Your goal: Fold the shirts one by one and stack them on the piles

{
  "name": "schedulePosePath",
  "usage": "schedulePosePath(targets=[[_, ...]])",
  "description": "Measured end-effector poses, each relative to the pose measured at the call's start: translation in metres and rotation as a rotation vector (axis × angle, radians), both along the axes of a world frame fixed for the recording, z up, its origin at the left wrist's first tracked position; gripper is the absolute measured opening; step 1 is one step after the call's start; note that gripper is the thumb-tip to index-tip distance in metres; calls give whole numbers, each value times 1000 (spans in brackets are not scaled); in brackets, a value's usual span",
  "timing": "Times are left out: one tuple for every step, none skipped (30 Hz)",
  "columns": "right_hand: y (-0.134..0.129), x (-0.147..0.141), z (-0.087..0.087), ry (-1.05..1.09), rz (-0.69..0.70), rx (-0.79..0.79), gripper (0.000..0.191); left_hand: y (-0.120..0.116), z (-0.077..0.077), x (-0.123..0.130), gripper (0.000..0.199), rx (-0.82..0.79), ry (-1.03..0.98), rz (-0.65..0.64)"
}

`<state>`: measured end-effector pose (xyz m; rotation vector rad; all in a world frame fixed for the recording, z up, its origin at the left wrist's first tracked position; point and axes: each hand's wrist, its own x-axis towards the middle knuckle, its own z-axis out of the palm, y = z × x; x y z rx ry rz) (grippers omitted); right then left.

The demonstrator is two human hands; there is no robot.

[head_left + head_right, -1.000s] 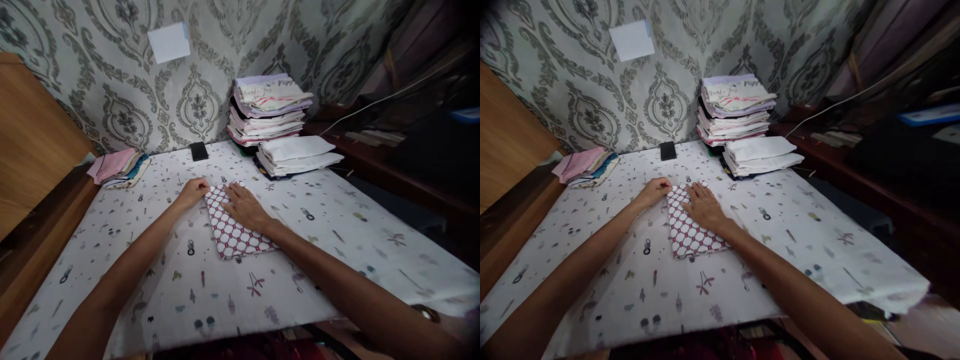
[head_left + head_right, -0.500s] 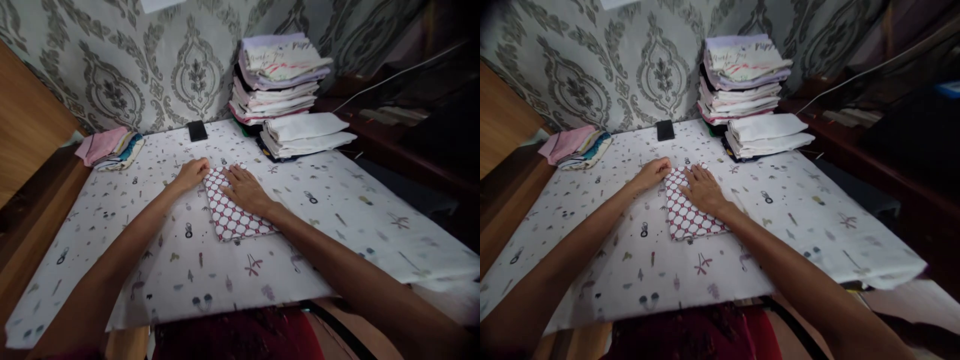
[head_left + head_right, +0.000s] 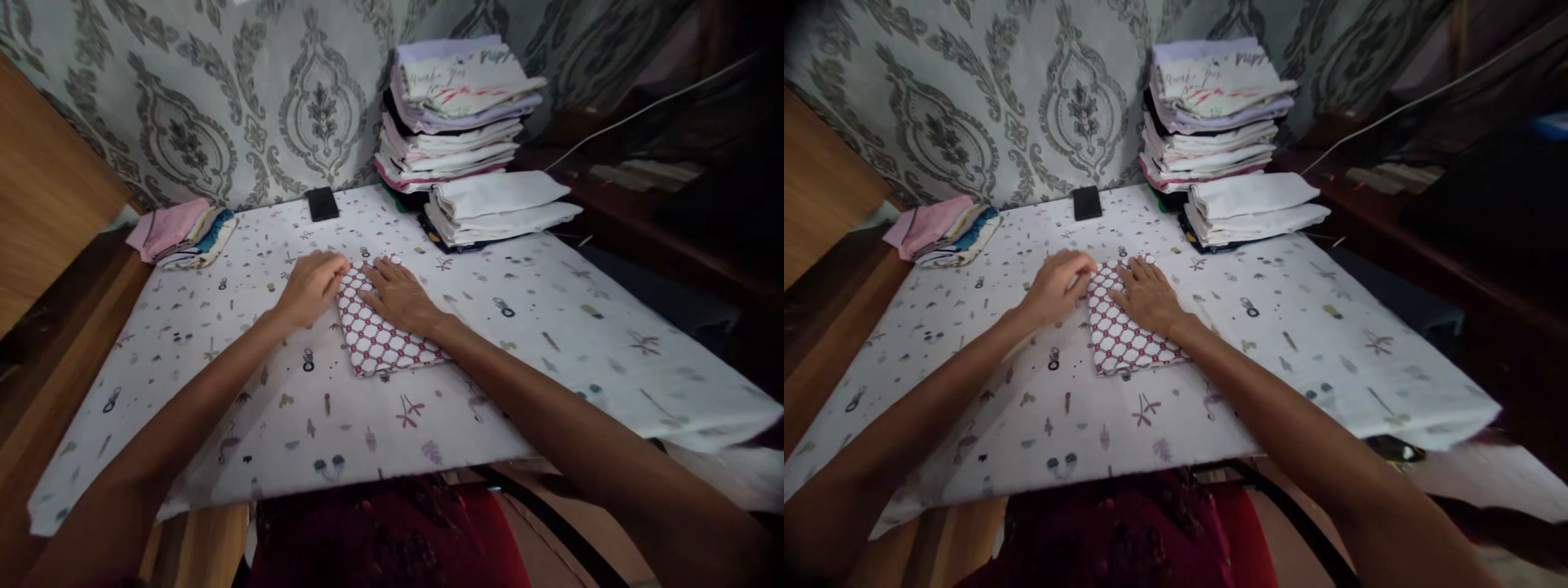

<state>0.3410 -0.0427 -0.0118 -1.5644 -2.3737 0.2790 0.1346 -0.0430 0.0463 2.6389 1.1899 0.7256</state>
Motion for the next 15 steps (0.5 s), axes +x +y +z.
schedulePosePath(targets=[[0,0,1,1,-4,-7,64,-24,3,-1,23,-11,23,-92],[0,-1,2,0,-9,-15,65,-48,4,-3,26,-33,70,-178],[0,-1,3,-2,-14,-23,65,-72,4,-5,27,-28,130,-247],[-1,-1,4,-5,-17,-29,65,-93,3,-7,28,-10,214,-286],[-1,-1,5,-7,-16,-31,65,-110,0,-9,28,8,291,-307],[-1,-1,5,-5,-14,-31,64,-124,-3,-10,28,15,355,-309],[-1,-1,5,0,-11,-28,64,-134,-5,-11,29,14,409,-298],[-1,-1,5,6,-10,-21,63,-139,-8,-10,32,5,449,-277],[-2,-1,5,10,-8,-13,62,-142,-10,-9,35,-11,479,-252],[-2,-1,5,8,-8,-5,61,-142,-12,-7,38,-25,506,-229],[-3,-1,6,2,-10,3,61,-142,-13,-4,41,-34,534,-208],[-3,-1,6,-9,-11,9,61,-140,-14,-1,42,-35,565,-191],[-4,-1,7,-23,-11,11,61,-138,-14,3,42,-30,596,-174],[-4,-2,8,-37,-10,9,61,-137,-15,6,42,-20,622,-154],[-5,-2,9,-49,-9,7,61,-136,-16,10,41,-8,641,-130]])
